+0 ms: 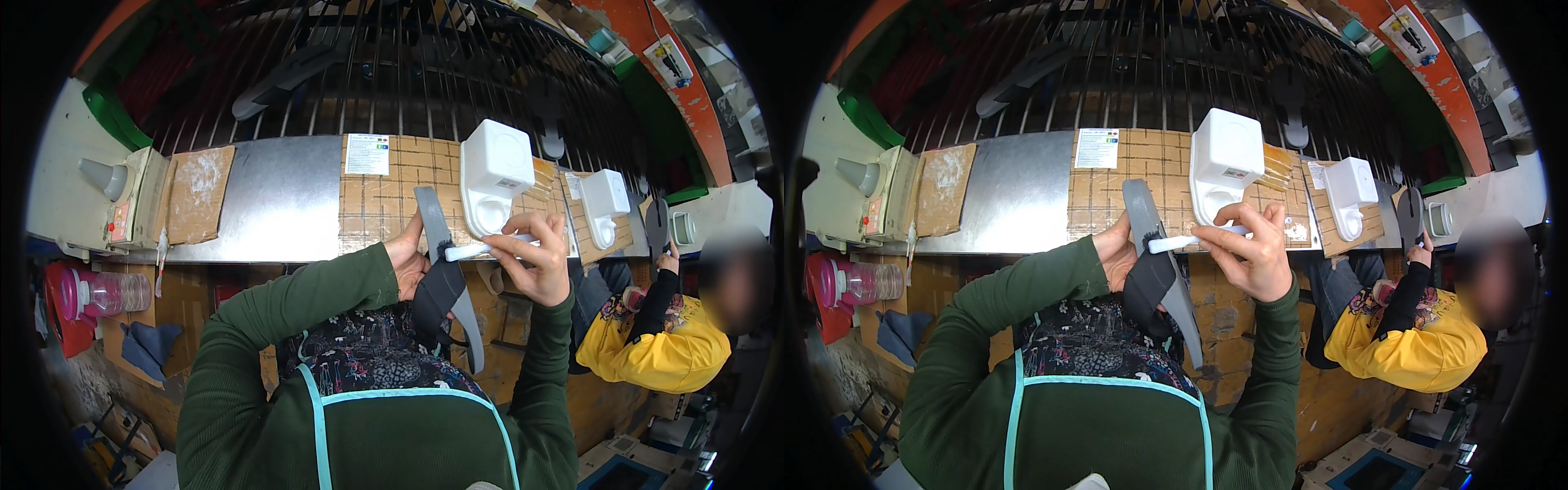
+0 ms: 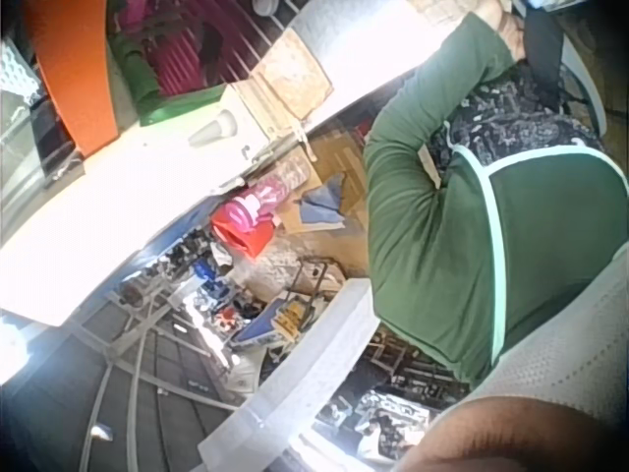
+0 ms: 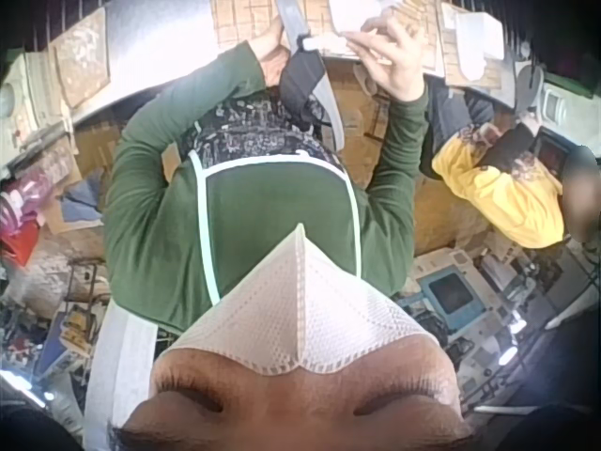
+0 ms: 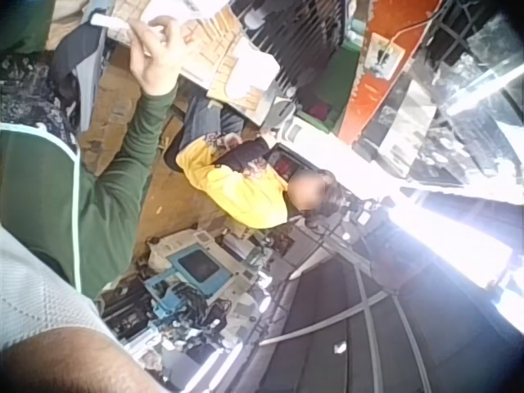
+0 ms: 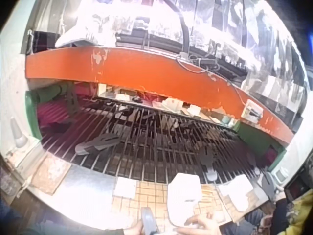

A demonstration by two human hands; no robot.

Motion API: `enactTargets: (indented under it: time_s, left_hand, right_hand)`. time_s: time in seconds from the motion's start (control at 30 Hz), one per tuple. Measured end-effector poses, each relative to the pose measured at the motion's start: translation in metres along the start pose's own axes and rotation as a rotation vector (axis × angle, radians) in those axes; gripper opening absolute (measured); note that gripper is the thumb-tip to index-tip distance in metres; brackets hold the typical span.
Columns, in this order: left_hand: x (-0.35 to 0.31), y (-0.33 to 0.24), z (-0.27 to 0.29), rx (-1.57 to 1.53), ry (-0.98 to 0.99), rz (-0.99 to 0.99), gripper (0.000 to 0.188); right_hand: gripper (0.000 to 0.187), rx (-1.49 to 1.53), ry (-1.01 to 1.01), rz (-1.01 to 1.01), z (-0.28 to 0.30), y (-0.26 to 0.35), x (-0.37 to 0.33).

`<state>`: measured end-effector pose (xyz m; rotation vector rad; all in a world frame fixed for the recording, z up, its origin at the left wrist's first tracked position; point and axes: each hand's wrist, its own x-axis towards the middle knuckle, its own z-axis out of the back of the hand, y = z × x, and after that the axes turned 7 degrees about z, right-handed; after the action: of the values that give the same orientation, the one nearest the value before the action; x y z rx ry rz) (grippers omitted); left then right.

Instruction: The person applies a white substance to a gray object using a small brush. They repeatedly dip the brush into a container and apply the substance to different areas of the object.

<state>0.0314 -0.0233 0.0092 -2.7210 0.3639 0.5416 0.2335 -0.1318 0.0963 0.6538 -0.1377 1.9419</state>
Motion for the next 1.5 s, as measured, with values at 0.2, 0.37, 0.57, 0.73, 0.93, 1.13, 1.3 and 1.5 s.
enactTargets:
  time_s: [0.2, 0.37, 0.57, 0.73, 0.93, 1.13, 1.3, 1.5]
  left_hand:
    - [-0.004, -0.001, -0.006, -0.024, 0.016, -0.002, 0.1]
    - [0.001, 0.006, -0.007, 0.019, -0.077, -0.031, 0.099]
    - [0.009, 0.006, 0.009, -0.039, 0.064, 0.012, 0.096]
    - [0.008, 0.007, 0.01, -0.08, -0.014, 0.022, 0.096]
    - [0.004, 0.005, 0.004, -0.031, -0.017, -0.009, 0.098]
    - [0.002, 0.004, -0.004, 0.01, -0.074, -0.015, 0.098]
    - [0.002, 0.004, -0.003, 0.047, -0.061, -0.023, 0.098]
    - [0.012, 0.01, 0.009, 0.008, 0.022, 0.036, 0.096]
  right_hand:
    - [0.02, 0.013, 0.031, 0.001, 0.002, 0.0, -0.004]
    - [0.02, 0.296, 0.025, -0.081, -0.001, -0.01, -0.002]
    - [0.022, 0.017, -0.075, -0.08, -0.007, -0.012, 0.009]
    - [0.023, 0.016, -0.012, -0.033, -0.004, -0.008, 0.015]
    - [0.025, -0.01, 0.049, -0.004, 0.0, -0.006, 0.013]
    - [0.022, 0.012, 0.077, 0.002, 0.002, -0.005, 0.009]
    - [0.021, 0.052, 0.117, 0.042, 0.007, -0.007, 0.006]
    - [0.021, 0.018, -0.061, -0.025, 0.002, -0.008, 0.015]
